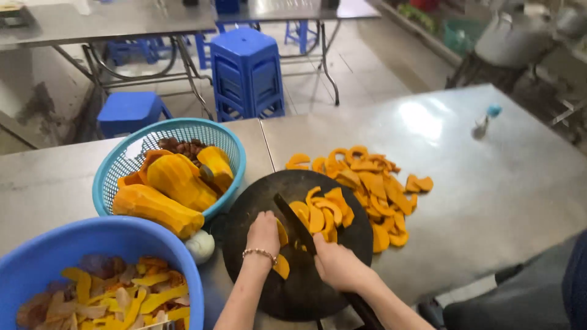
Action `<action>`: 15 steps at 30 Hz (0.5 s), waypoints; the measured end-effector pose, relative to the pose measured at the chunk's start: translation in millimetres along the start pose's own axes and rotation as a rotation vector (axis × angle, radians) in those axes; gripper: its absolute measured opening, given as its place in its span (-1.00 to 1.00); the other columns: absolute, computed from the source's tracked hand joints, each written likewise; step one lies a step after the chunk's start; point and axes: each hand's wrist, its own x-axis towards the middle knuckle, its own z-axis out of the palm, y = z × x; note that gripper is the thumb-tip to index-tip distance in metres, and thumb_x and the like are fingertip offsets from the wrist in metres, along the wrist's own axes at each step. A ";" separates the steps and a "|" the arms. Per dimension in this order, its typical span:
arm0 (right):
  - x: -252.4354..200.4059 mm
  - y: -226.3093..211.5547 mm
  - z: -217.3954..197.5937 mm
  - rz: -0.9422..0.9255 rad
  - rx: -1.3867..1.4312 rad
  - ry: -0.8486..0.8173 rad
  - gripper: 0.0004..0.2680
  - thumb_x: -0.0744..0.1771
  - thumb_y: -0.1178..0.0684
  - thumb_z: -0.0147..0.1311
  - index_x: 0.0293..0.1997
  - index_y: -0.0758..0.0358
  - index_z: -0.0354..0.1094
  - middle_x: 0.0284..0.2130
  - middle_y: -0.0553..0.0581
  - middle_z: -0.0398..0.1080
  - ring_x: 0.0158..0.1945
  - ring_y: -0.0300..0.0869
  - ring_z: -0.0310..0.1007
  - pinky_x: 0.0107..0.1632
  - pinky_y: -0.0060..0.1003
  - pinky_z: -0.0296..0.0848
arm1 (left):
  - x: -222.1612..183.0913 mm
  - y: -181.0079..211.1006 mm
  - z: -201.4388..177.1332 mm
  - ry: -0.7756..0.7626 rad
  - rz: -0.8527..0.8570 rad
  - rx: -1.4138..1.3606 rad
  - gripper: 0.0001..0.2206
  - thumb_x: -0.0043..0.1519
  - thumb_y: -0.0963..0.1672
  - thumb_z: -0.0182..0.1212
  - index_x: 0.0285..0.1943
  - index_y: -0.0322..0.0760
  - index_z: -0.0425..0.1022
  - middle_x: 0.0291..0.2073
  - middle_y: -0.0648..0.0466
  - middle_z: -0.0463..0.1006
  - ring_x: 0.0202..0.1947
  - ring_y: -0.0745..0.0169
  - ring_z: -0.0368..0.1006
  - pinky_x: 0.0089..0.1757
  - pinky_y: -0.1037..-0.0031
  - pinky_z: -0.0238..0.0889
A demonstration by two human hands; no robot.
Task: The person cuts pumpkin pieces into slices on a round board with a cleaver, scoops seeds and pulp out of the pieces with a spoon into a blue basin, and peels pieces with a peeler, placing the cut slices in a pile on the steel table.
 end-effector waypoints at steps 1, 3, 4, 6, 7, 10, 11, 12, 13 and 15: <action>-17.0 -10.5 -7.2 0.003 0.005 -0.020 -0.75 0.33 0.10 -0.08 0.08 0.39 0.10 -0.36 0.45 0.50 -0.21 0.32 0.51 -0.14 0.17 0.45 | -12.9 -3.8 8.3 -0.049 -0.061 -0.010 -0.84 0.20 -0.29 0.04 -0.08 -0.40 0.46 -0.07 -0.27 0.49 -0.07 -0.32 0.50 -0.07 0.07 0.41; -27.6 -15.1 8.6 0.023 -0.002 -0.058 -0.74 0.33 0.11 -0.07 0.10 0.40 0.09 -0.36 0.45 0.50 -0.21 0.32 0.51 -0.14 0.18 0.45 | -20.1 -1.3 9.5 -0.050 -0.052 0.012 -0.85 0.23 -0.28 0.02 -0.08 -0.41 0.46 -0.08 -0.27 0.50 -0.08 -0.29 0.51 -0.07 0.11 0.43; -34.0 -18.1 15.8 0.039 -0.011 -0.079 -0.72 0.32 0.12 -0.07 0.11 0.41 0.09 -0.36 0.44 0.50 -0.22 0.32 0.51 -0.15 0.18 0.45 | -23.1 0.9 9.3 -0.041 -0.031 0.036 -0.85 0.26 -0.27 -0.01 -0.09 -0.43 0.46 -0.08 -0.27 0.50 -0.09 -0.26 0.53 -0.08 0.14 0.45; 0.3 -1.0 43.9 0.015 -0.055 -0.051 -0.69 0.30 0.15 -0.06 0.14 0.44 0.07 -0.37 0.45 0.50 -0.25 0.31 0.52 -0.18 0.17 0.47 | -9.6 2.7 5.7 -0.032 -0.029 0.044 -0.85 0.24 -0.28 0.00 -0.08 -0.43 0.46 -0.08 -0.27 0.50 -0.10 -0.27 0.53 -0.09 0.13 0.45; 7.9 4.6 65.4 0.009 -0.074 -0.047 -0.66 0.27 0.18 -0.06 0.16 0.46 0.06 -0.38 0.45 0.49 -0.27 0.31 0.53 -0.21 0.16 0.48 | -15.4 1.4 5.5 -0.059 -0.035 0.060 -0.84 0.22 -0.29 0.01 -0.08 -0.43 0.46 -0.08 -0.27 0.50 -0.11 -0.27 0.53 -0.10 0.13 0.45; 21.4 7.9 53.1 0.082 0.114 -0.115 -0.70 0.28 0.20 -0.08 0.11 0.48 0.09 -0.42 0.45 0.49 -0.37 0.26 0.55 -0.33 0.11 0.51 | -22.9 12.8 -12.4 -0.036 -0.019 0.012 -0.87 0.23 -0.28 0.03 -0.11 -0.42 0.47 -0.09 -0.24 0.51 -0.11 -0.25 0.54 -0.10 0.13 0.46; 10.3 2.6 36.9 0.084 0.116 -0.110 -0.70 0.28 0.20 -0.08 0.11 0.48 0.09 -0.42 0.45 0.49 -0.37 0.26 0.55 -0.33 0.11 0.51 | -25.2 9.5 -8.8 -0.036 -0.013 0.013 -0.87 0.23 -0.28 0.03 -0.11 -0.42 0.47 -0.09 -0.24 0.51 -0.11 -0.25 0.54 -0.10 0.13 0.46; -1.1 -3.5 20.3 0.143 0.294 -0.188 -0.73 0.30 0.20 -0.12 0.11 0.40 0.11 -0.45 0.45 0.45 -0.43 0.25 0.52 -0.39 0.09 0.49 | -27.5 6.2 -6.1 -0.033 -0.014 0.029 -0.87 0.21 -0.28 0.04 -0.13 -0.43 0.47 -0.09 -0.24 0.51 -0.12 -0.26 0.53 -0.11 0.14 0.46; -3.6 -7.9 -2.7 0.187 0.464 -0.258 -0.75 0.31 0.20 -0.16 0.12 0.32 0.12 -0.48 0.46 0.42 -0.50 0.24 0.49 -0.46 0.08 0.48 | -18.8 4.2 -5.7 -0.014 -0.012 0.045 -0.87 0.18 -0.29 0.04 -0.14 -0.43 0.47 -0.09 -0.23 0.51 -0.12 -0.26 0.53 -0.12 0.14 0.46; -20.0 -34.9 -41.6 0.194 0.464 -0.261 -0.76 0.32 0.18 -0.16 0.11 0.29 0.10 -0.49 0.46 0.42 -0.51 0.25 0.49 -0.45 0.08 0.48 | -15.5 -0.5 1.3 -0.016 -0.028 0.045 -0.87 0.20 -0.28 0.04 -0.14 -0.41 0.47 -0.09 -0.23 0.50 -0.13 -0.27 0.53 -0.12 0.11 0.44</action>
